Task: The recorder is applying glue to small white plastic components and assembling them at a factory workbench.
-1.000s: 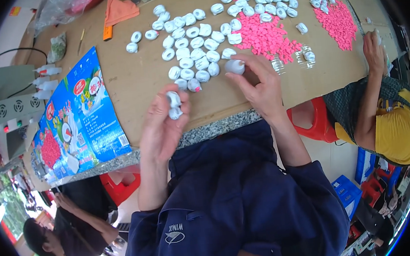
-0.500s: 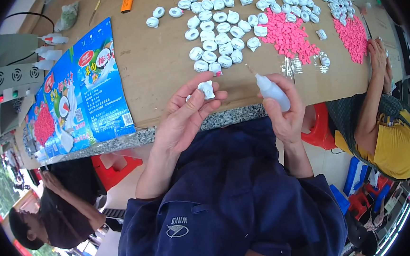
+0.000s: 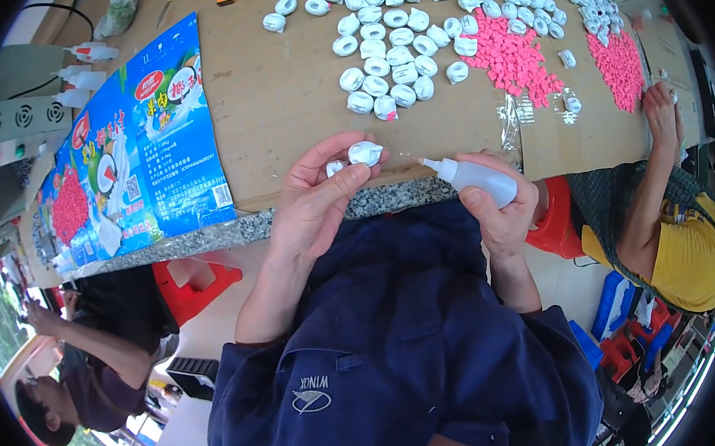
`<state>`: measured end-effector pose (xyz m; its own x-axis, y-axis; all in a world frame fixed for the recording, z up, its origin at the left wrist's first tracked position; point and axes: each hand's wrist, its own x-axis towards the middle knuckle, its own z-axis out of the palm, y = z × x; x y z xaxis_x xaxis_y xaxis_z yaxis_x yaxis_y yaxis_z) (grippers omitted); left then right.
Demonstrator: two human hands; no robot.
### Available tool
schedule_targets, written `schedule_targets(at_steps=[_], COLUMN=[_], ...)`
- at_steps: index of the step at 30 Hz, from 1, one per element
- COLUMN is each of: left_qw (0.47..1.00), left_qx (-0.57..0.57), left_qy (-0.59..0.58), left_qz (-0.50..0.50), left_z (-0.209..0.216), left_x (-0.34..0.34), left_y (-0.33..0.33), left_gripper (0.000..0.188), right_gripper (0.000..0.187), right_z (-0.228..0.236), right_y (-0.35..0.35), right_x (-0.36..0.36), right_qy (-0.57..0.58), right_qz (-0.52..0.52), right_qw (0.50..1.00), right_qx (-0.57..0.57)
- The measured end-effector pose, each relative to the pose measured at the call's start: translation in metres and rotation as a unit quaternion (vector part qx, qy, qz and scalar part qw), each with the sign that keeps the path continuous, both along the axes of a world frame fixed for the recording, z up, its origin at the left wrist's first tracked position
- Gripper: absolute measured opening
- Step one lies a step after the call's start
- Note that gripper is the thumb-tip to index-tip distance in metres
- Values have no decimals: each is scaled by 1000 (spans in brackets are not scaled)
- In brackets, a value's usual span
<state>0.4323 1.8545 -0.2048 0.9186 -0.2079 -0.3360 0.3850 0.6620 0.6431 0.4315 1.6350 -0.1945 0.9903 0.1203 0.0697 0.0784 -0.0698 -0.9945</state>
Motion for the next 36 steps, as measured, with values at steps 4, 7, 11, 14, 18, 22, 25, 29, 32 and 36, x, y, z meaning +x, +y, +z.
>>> schedule_targets(at_steps=[4, 7, 11, 14, 18, 22, 25, 29, 32, 36], left_qw=[1000, 1000, 999, 999, 999, 999, 1000, 999, 999, 999], left_qx=[2, -26, -24, -27, -24, -25, -28, -33, -33, -26], left_qy=[12, 12, 18, 20, 14, 13, 10, 17, 21, 22], left_qz=[-4, -3, -14, -15, -20, -17, -9, -6, -1, -8], left_z=[-1, -5, -6, -5, -5, -6, -6, -5, -6, -5], left_x=[1, 2, 3, 3, 3, 4, 3, 2, 0, 2], left_y=[-4, -6, -7, -9, -9, -9, -9, -9, -8, -9], left_gripper=[36, 37, 37, 36, 35, 35, 35, 35, 35, 34], right_gripper=[31, 31, 31, 31, 30, 29, 29, 29, 29, 28], right_z=[3, 6, 6, 5, 4, 6, 5, 5, 5, 3], right_y=[0, 1, 0, 1, 2, 2, 1, 0, 0, 0], right_x=[0, 0, 1, 3, 3, 3, 3, 1, 1, 2], right_qy=[-1, 5, 18, 12, 12, 15, 17, 14, 17, 22], right_qz=[-1, -7, -9, -8, -8, 0, 4, -9, -9, 2], right_qw=[1000, 1000, 1000, 1000, 1000, 1000, 1000, 1000, 1000, 1000], right_qx=[-2, -5, 0, 0, -3, -5, -9, 2, -3, -6])
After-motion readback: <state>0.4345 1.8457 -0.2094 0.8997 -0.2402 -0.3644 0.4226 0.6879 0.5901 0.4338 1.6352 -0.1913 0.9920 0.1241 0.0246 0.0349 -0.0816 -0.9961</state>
